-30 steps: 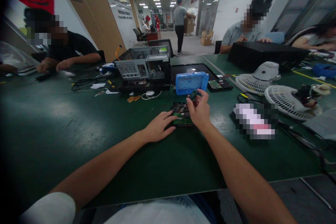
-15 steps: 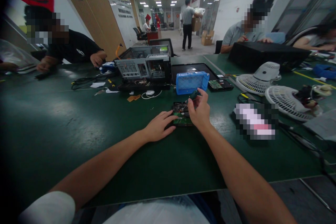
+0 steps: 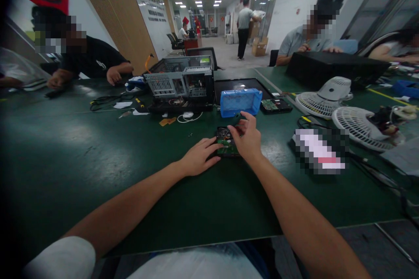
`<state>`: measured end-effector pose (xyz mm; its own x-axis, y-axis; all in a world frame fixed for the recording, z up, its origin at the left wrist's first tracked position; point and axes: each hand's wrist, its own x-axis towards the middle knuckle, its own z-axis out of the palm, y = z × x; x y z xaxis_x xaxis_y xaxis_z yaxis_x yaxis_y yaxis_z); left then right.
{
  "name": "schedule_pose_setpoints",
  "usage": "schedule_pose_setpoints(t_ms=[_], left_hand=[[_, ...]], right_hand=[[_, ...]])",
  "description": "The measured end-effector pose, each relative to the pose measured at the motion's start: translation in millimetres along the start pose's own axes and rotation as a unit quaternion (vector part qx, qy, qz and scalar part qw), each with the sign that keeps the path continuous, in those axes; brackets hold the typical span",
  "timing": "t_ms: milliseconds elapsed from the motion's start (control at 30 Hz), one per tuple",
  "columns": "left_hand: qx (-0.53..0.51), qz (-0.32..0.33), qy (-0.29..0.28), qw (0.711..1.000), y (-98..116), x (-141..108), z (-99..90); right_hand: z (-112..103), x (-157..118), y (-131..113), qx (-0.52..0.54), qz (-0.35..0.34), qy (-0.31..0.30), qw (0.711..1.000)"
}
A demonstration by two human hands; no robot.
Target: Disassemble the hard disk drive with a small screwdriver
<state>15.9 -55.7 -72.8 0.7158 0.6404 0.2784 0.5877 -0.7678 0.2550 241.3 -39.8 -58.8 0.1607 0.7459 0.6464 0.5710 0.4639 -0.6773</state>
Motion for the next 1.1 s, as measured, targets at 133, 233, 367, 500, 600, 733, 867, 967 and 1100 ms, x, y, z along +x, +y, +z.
schedule_pose_setpoints(t_ms=[133,233,367,500,600,733,867,967,1100], left_hand=[[-0.002,-0.002,-0.002,1.000,0.5,-0.1,-0.4],[-0.004,-0.004,-0.007,1.000,0.9,-0.5,-1.2],[-0.007,-0.007,-0.005,1.000,2.2,-0.5,-2.9],[-0.010,-0.005,-0.004,1.000,2.3,0.0,-2.6],[-0.010,-0.004,-0.003,1.000,1.1,0.4,-1.4],[-0.014,-0.007,-0.006,1.000,0.9,0.4,-1.1],[-0.025,-0.029,-0.009,0.999,1.4,0.4,-0.7],[-0.031,-0.041,-0.007,0.999,1.0,0.5,0.2],[-0.021,-0.037,-0.008,0.999,0.5,0.4,0.1]], right_hand=[[-0.1,-0.6,-2.0,-0.002,-0.008,-0.003,1.000],[0.1,-0.7,-1.3,-0.001,-0.019,-0.004,1.000],[0.5,-0.2,0.9,0.006,-0.030,-0.011,0.999],[0.7,-0.8,0.4,-0.003,-0.038,-0.018,0.999],[0.3,-1.5,-2.4,-0.024,-0.060,-0.014,0.998],[0.6,-1.3,-4.5,-0.070,-0.095,0.023,0.993],[1.7,0.8,-1.3,-0.063,-0.117,0.040,0.990],[0.5,2.6,1.3,-0.058,-0.125,0.046,0.989],[-4.1,3.4,-2.1,-0.077,-0.150,0.049,0.984]])
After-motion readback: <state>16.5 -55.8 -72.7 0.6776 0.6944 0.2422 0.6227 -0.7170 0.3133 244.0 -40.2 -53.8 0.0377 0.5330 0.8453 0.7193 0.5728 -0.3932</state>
